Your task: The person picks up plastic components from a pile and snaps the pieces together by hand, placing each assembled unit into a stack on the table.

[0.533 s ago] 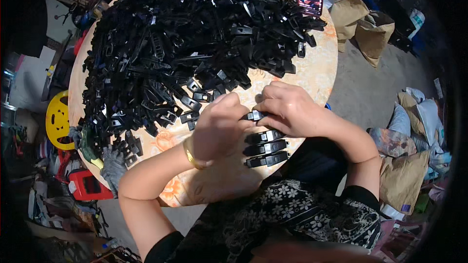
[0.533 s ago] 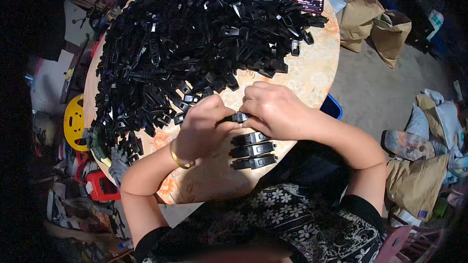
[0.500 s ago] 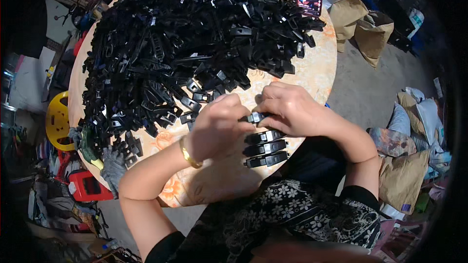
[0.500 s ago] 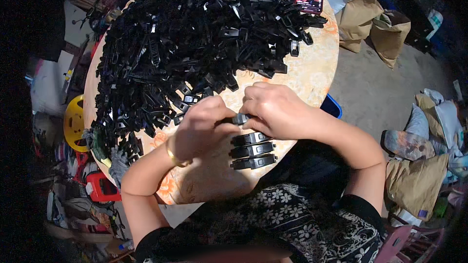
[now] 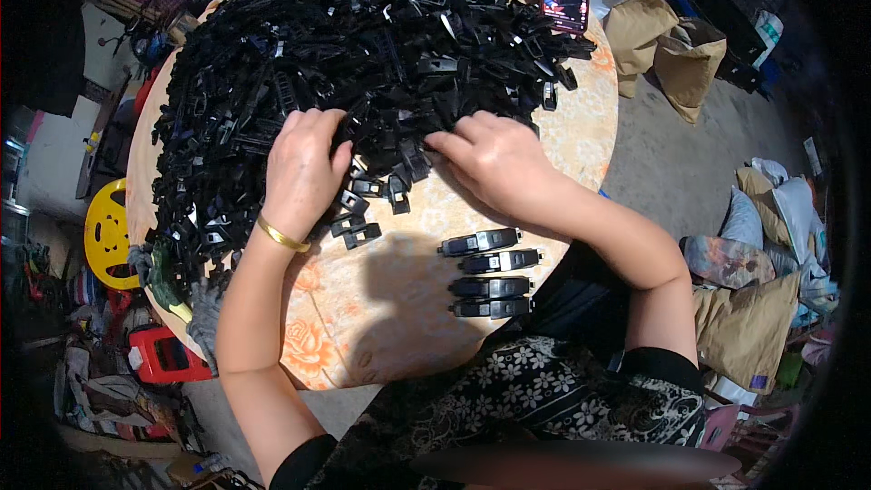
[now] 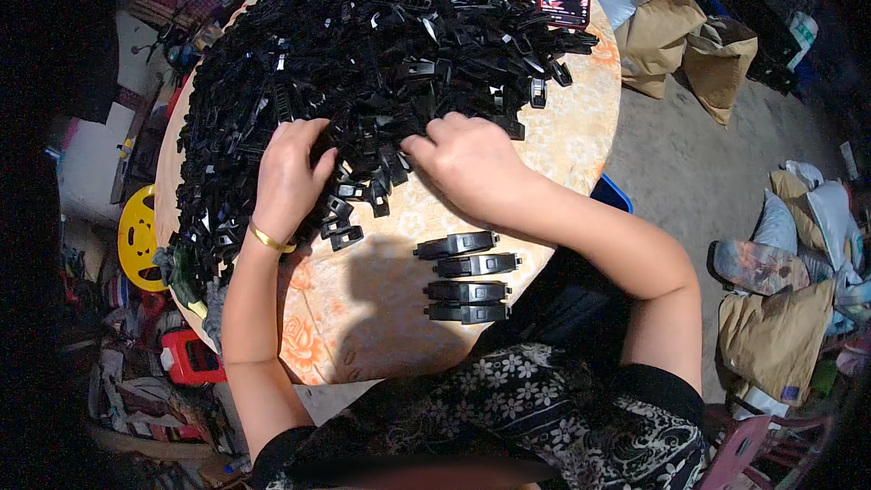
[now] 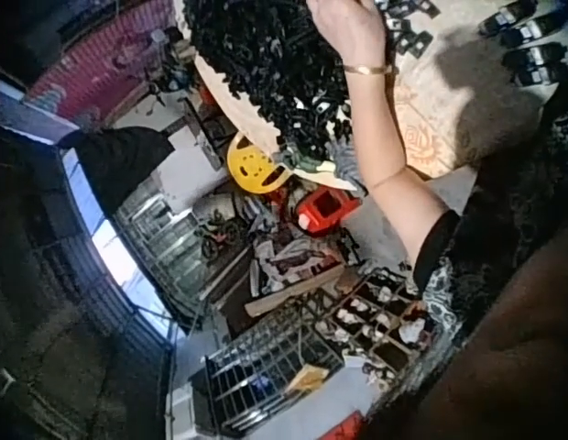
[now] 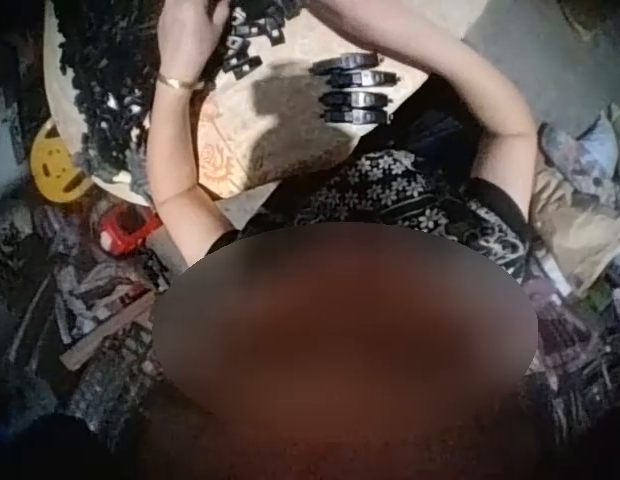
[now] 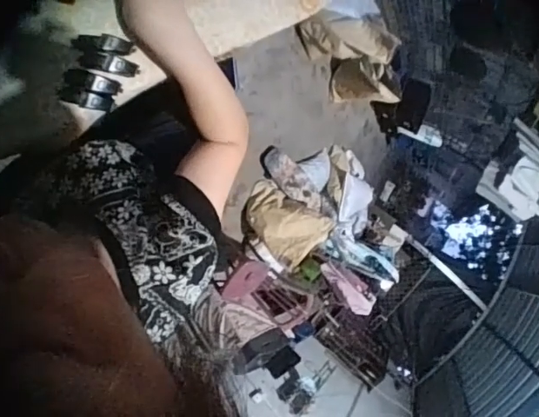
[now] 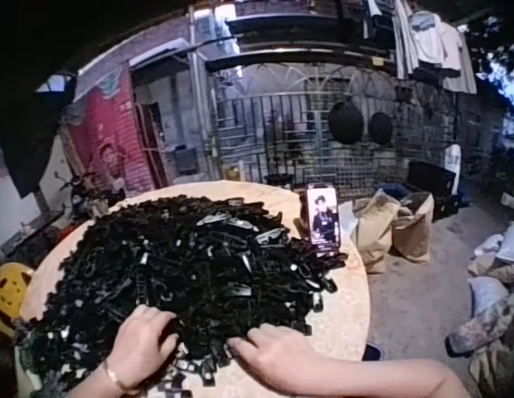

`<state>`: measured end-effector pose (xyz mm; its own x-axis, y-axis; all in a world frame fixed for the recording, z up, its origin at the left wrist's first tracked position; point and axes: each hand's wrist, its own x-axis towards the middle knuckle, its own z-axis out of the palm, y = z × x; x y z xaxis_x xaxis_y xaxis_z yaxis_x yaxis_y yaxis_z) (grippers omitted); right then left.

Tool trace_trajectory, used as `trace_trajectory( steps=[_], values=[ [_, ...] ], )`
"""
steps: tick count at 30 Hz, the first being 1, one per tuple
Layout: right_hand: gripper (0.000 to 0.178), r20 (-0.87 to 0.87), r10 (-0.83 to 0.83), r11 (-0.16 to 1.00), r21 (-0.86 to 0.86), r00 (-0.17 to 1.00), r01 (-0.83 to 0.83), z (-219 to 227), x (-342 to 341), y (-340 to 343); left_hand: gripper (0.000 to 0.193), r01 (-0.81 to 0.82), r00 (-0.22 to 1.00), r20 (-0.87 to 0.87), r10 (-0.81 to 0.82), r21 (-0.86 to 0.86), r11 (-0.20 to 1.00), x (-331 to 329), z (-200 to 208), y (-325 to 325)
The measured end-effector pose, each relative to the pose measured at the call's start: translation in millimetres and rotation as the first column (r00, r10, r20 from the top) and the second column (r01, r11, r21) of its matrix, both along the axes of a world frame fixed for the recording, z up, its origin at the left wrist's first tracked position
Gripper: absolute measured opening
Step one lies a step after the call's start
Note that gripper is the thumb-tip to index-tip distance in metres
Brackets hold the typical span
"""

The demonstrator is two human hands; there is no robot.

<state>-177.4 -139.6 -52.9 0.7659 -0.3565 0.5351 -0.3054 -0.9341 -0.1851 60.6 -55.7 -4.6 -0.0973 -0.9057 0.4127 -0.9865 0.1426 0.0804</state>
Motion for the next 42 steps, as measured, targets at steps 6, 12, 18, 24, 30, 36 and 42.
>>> trace_trajectory(
  steps=[6,12,18,24,30,36,42],
  values=[
    [0.023,0.105,0.0,0.99,0.139,0.994,-0.015,7.1,-22.9,-2.1,0.033,0.235,0.9,-0.429,-0.082,0.316,0.919,-29.5,33.1,28.8],
    [0.026,0.126,-0.019,0.844,0.533,0.992,-0.052,19.2,-40.7,-7.2,0.035,0.48,0.814,-0.504,-0.288,0.306,0.822,-67.0,-8.3,39.3],
    [0.023,0.084,-0.034,0.877,0.481,0.996,-0.011,19.2,-44.5,-11.9,0.022,0.347,0.915,-0.245,-0.321,0.072,0.935,-80.2,-27.8,38.4],
    [0.025,0.164,0.125,0.579,0.789,0.978,-0.206,23.0,-50.4,-4.3,0.02,0.301,0.904,-0.325,-0.276,0.026,0.953,-74.6,-32.6,34.4],
    [0.033,0.113,0.196,0.904,0.363,0.974,-0.224,13.7,-41.7,2.7,0.021,0.333,0.873,-0.373,-0.314,-0.013,0.943,-72.9,-35.8,32.3],
    [0.027,0.151,0.293,0.848,0.415,0.944,-0.329,9.8,-31.8,0.4,0.035,0.356,0.859,-0.398,-0.321,0.014,0.935,-70.2,-37.0,32.2],
    [0.037,0.173,-0.144,0.835,0.55,0.974,0.025,20.8,-27.8,-11.7,0.062,0.224,0.851,-0.51,-0.125,0.139,0.965,-75.5,-33.7,38.1]
  ],
)
